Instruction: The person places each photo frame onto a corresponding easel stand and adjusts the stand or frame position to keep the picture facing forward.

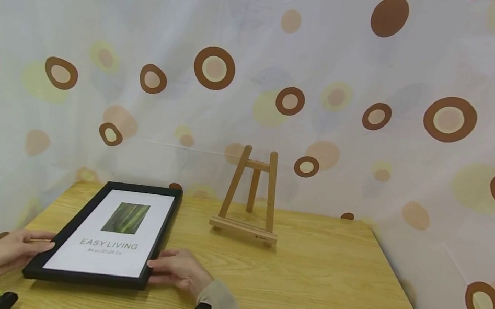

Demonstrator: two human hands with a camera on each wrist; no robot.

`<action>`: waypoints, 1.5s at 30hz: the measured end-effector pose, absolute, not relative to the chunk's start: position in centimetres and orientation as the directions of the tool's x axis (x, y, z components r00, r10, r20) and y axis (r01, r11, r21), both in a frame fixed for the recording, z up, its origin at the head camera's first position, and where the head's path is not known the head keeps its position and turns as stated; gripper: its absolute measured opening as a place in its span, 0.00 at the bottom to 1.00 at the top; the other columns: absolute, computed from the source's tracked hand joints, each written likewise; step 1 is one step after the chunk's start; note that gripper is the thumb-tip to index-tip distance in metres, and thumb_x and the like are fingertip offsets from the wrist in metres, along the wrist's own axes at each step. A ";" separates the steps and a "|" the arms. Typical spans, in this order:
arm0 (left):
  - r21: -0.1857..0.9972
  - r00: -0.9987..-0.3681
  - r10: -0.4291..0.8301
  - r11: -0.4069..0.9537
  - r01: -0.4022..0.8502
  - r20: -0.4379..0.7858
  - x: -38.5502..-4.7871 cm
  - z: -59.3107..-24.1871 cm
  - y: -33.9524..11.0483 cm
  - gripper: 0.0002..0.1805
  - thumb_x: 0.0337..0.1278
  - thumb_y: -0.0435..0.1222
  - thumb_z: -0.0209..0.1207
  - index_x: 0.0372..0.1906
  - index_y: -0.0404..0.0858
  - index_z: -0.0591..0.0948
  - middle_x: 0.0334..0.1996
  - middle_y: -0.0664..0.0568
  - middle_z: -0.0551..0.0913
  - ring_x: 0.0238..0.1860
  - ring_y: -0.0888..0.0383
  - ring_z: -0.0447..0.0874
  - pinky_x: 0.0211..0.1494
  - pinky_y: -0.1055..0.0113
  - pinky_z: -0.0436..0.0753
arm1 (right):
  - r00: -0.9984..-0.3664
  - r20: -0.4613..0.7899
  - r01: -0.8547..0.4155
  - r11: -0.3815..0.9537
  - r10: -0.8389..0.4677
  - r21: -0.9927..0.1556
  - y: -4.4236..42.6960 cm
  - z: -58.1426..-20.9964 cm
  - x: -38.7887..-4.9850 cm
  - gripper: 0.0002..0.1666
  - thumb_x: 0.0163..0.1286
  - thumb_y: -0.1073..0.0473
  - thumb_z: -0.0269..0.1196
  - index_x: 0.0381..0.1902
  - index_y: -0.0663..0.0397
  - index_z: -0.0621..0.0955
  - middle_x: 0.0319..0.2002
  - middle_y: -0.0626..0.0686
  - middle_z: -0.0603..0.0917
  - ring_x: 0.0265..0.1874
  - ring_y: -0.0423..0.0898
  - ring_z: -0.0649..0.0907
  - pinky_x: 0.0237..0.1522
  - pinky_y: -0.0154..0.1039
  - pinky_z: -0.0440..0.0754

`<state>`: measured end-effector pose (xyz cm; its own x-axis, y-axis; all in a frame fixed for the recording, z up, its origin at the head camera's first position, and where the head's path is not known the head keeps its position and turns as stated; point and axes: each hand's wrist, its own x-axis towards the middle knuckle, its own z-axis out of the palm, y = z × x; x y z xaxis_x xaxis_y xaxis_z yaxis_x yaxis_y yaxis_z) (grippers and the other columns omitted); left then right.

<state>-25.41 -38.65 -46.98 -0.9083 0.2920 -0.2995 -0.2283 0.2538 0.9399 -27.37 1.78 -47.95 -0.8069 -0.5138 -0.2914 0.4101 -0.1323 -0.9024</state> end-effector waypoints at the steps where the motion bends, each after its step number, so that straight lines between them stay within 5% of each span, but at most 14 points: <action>1: 0.940 -0.909 0.297 0.265 -0.216 -0.293 -25.3 -47.0 -38.6 0.45 0.72 0.38 0.54 0.70 0.14 0.40 0.66 0.22 0.64 0.52 0.65 0.79 0.55 0.65 0.83 | -0.809 -0.285 0.404 -0.134 -0.513 -0.905 1.9 -47.9 -27.3 0.38 0.64 0.76 0.61 0.68 0.83 0.59 0.56 0.72 0.78 0.48 0.56 0.85 0.52 0.55 0.83; 3: 0.944 -0.908 0.317 0.268 -0.192 -0.274 -25.2 -46.9 -38.5 0.44 0.71 0.37 0.54 0.71 0.15 0.40 0.70 0.18 0.52 0.53 0.65 0.78 0.56 0.65 0.83 | -0.812 -0.274 0.393 -0.136 -0.515 -0.910 2.3 -48.0 -27.3 0.39 0.64 0.77 0.60 0.69 0.83 0.57 0.60 0.75 0.73 0.52 0.59 0.83 0.52 0.56 0.83; 5: 0.957 -0.895 0.370 0.236 -0.169 -0.249 -25.0 -46.9 -38.5 0.44 0.71 0.34 0.54 0.72 0.16 0.39 0.69 0.20 0.56 0.55 0.65 0.78 0.57 0.63 0.83 | -0.817 -0.263 0.381 -0.137 -0.514 -0.914 2.6 -48.0 -27.3 0.39 0.64 0.77 0.60 0.69 0.82 0.57 0.63 0.77 0.69 0.55 0.62 0.81 0.53 0.56 0.82; 7: 0.975 -0.875 0.438 0.160 -0.151 -0.208 -24.9 -47.1 -38.4 0.42 0.71 0.31 0.53 0.73 0.18 0.39 0.66 0.36 0.70 0.55 0.62 0.80 0.57 0.62 0.83 | -0.823 -0.254 0.370 -0.140 -0.508 -0.918 3.0 -48.1 -27.2 0.39 0.63 0.78 0.60 0.69 0.82 0.57 0.64 0.76 0.69 0.57 0.63 0.80 0.52 0.56 0.82; 10: 0.991 -0.829 0.544 0.036 -0.132 -0.131 -24.7 -47.2 -38.3 0.41 0.71 0.26 0.49 0.73 0.20 0.35 0.61 0.65 0.73 0.58 0.62 0.79 0.59 0.63 0.81 | -0.832 -0.235 0.348 -0.141 -0.503 -0.927 3.5 -48.2 -27.2 0.37 0.63 0.79 0.60 0.68 0.81 0.60 0.62 0.74 0.73 0.56 0.63 0.81 0.51 0.56 0.83; 14: 0.995 -0.799 0.597 -0.008 -0.101 -0.076 -24.6 -47.3 -37.8 0.42 0.71 0.24 0.48 0.72 0.21 0.31 0.58 0.75 0.71 0.60 0.65 0.77 0.60 0.67 0.80 | -0.839 -0.211 0.323 -0.147 -0.502 -0.935 4.2 -48.1 -27.0 0.35 0.64 0.78 0.60 0.67 0.79 0.63 0.58 0.71 0.78 0.52 0.59 0.83 0.50 0.56 0.84; 20: 0.998 -0.818 0.573 0.056 -0.022 -0.050 -24.7 -47.1 -37.1 0.43 0.70 0.25 0.49 0.74 0.25 0.34 0.60 0.74 0.68 0.60 0.76 0.72 0.59 0.73 0.78 | -0.846 -0.157 0.265 -0.145 -0.510 -0.953 5.1 -48.1 -27.2 0.34 0.64 0.76 0.61 0.67 0.74 0.67 0.58 0.67 0.80 0.50 0.55 0.84 0.49 0.54 0.85; 28: 0.997 -0.807 0.590 -0.035 -0.067 -0.033 -25.3 -46.7 -35.6 0.49 0.68 0.22 0.51 0.75 0.33 0.26 0.60 0.55 0.77 0.58 0.53 0.81 0.59 0.60 0.82 | -0.862 -0.098 0.199 -0.153 -0.498 -0.968 6.5 -48.0 -27.7 0.39 0.63 0.75 0.62 0.70 0.72 0.63 0.61 0.66 0.78 0.49 0.51 0.85 0.50 0.52 0.85; 36: 0.996 -0.837 0.542 0.070 -0.047 -0.077 -25.7 -46.1 -34.8 0.47 0.67 0.26 0.54 0.69 0.15 0.31 0.59 0.56 0.77 0.55 0.59 0.83 0.57 0.65 0.82 | -0.862 -0.093 0.190 -0.147 -0.498 -0.971 7.4 -47.7 -28.0 0.39 0.62 0.75 0.63 0.71 0.68 0.64 0.61 0.64 0.78 0.48 0.50 0.85 0.49 0.51 0.85; 45: 0.995 -0.863 0.502 0.100 -0.014 -0.063 -25.9 -45.7 -33.8 0.50 0.65 0.27 0.57 0.69 0.14 0.31 0.52 0.53 0.83 0.50 0.62 0.84 0.53 0.67 0.83 | -0.872 -0.060 0.155 -0.158 -0.486 -0.975 7.8 -47.4 -28.5 0.41 0.64 0.75 0.61 0.74 0.65 0.60 0.65 0.65 0.73 0.50 0.50 0.83 0.50 0.49 0.85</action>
